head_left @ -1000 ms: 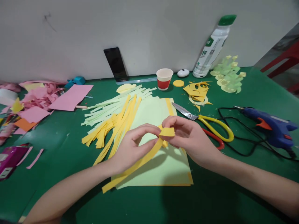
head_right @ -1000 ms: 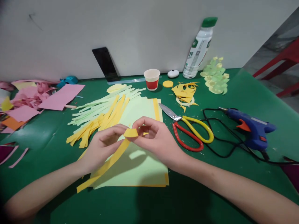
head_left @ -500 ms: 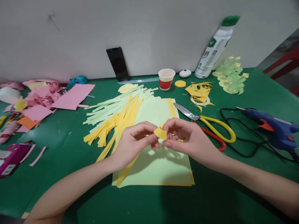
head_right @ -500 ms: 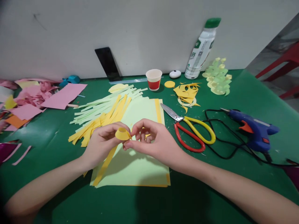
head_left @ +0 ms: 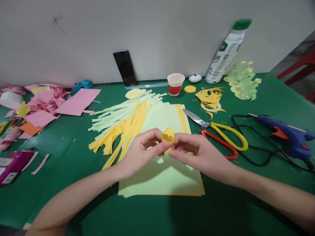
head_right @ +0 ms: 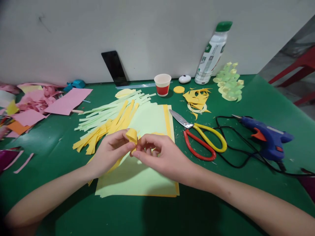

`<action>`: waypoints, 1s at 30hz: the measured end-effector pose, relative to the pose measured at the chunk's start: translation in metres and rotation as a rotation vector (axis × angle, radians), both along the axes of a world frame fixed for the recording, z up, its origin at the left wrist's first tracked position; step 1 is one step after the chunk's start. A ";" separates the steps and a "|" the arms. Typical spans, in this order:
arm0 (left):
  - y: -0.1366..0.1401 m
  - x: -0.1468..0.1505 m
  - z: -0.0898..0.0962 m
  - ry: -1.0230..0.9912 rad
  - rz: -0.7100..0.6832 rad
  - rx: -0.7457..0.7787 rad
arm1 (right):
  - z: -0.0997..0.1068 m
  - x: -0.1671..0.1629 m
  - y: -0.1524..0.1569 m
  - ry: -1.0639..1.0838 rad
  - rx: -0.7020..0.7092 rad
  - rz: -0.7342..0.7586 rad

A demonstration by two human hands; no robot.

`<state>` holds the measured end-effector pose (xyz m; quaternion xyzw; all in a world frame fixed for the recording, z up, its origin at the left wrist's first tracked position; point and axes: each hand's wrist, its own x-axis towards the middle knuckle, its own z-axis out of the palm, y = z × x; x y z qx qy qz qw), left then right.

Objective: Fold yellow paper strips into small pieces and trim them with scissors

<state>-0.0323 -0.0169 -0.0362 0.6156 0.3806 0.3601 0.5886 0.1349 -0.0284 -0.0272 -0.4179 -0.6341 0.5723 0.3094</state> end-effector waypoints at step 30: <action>-0.003 -0.005 0.005 -0.054 0.138 0.005 | 0.026 0.086 0.061 -0.489 0.643 -0.739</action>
